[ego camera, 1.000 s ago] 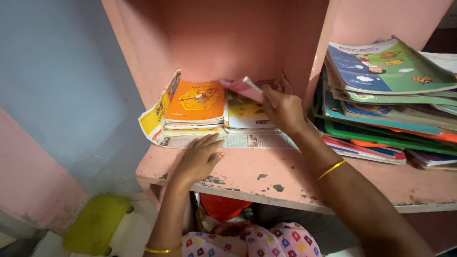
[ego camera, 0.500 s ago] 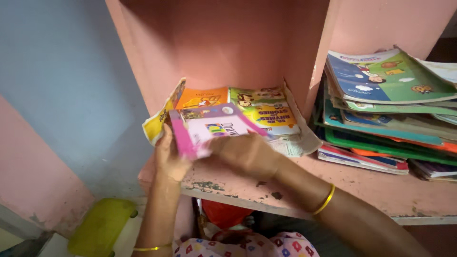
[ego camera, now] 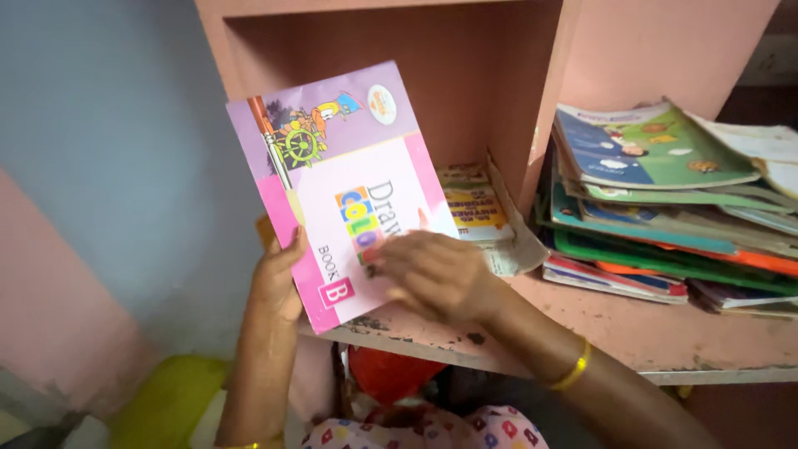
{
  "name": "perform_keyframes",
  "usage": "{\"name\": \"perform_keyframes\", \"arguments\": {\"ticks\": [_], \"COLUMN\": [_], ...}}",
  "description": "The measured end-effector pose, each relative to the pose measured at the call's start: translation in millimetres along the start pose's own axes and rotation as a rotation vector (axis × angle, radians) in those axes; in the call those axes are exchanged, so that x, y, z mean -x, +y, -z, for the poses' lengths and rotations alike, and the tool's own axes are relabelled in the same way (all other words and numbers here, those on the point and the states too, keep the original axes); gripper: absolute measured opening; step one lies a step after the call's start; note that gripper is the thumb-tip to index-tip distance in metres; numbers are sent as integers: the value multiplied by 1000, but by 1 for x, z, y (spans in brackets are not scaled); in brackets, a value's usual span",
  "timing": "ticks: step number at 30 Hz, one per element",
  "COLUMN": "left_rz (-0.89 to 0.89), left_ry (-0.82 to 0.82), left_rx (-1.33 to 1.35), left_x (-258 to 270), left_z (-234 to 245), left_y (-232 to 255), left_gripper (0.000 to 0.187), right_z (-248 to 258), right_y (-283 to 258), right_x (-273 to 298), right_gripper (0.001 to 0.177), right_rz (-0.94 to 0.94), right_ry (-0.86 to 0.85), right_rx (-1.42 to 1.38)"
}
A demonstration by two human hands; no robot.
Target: The person organizes books and papers by hand on a shelf, moving stacks, turning pages, and smoothing newspaper liners.
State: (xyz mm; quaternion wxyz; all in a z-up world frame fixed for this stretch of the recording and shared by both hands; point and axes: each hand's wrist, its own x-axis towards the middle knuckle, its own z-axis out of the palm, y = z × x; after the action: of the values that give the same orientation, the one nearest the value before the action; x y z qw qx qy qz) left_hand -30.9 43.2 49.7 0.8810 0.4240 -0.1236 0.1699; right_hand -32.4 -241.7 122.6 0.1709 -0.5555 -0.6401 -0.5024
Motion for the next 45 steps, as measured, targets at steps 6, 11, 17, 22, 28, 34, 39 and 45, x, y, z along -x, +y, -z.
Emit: {"name": "perform_keyframes", "arguments": {"ticks": [6,11,17,22,28,34,39,45], "left_rz": [-108,-79,127,216,78,-23,22,-44], "left_ry": [-167,-224,-387,-601,-770,-932,-854,-873], "left_rx": [69,124,142,96,-532,-440,-556,-583], "left_x": [32,40,54,44,32,5,-2,-5], "left_z": [-22,-50,-122,-198,-259,-266,-258,-250], "left_y": [11,-8,-49,-64,-60,-119,-142,-151], "left_gripper": [50,46,51,65,87,84,81,74], "right_z": [46,42,45,111,228,253,229,231], "right_y": [-40,-88,-127,-120,-48,60,113,146], "right_x": [39,110,143,119,124,110,115,137], "right_gripper": [38,54,56,53,32,40,50,26], "right_rz": [-665,-1372,-1531,-1541,-1540,-1243,-1440,-1516], "right_ry": [503,828,850,1185,727,1115,961,1007], "right_rx": [-10,-754,-920,-577,-101,-848,-714,-818]}}
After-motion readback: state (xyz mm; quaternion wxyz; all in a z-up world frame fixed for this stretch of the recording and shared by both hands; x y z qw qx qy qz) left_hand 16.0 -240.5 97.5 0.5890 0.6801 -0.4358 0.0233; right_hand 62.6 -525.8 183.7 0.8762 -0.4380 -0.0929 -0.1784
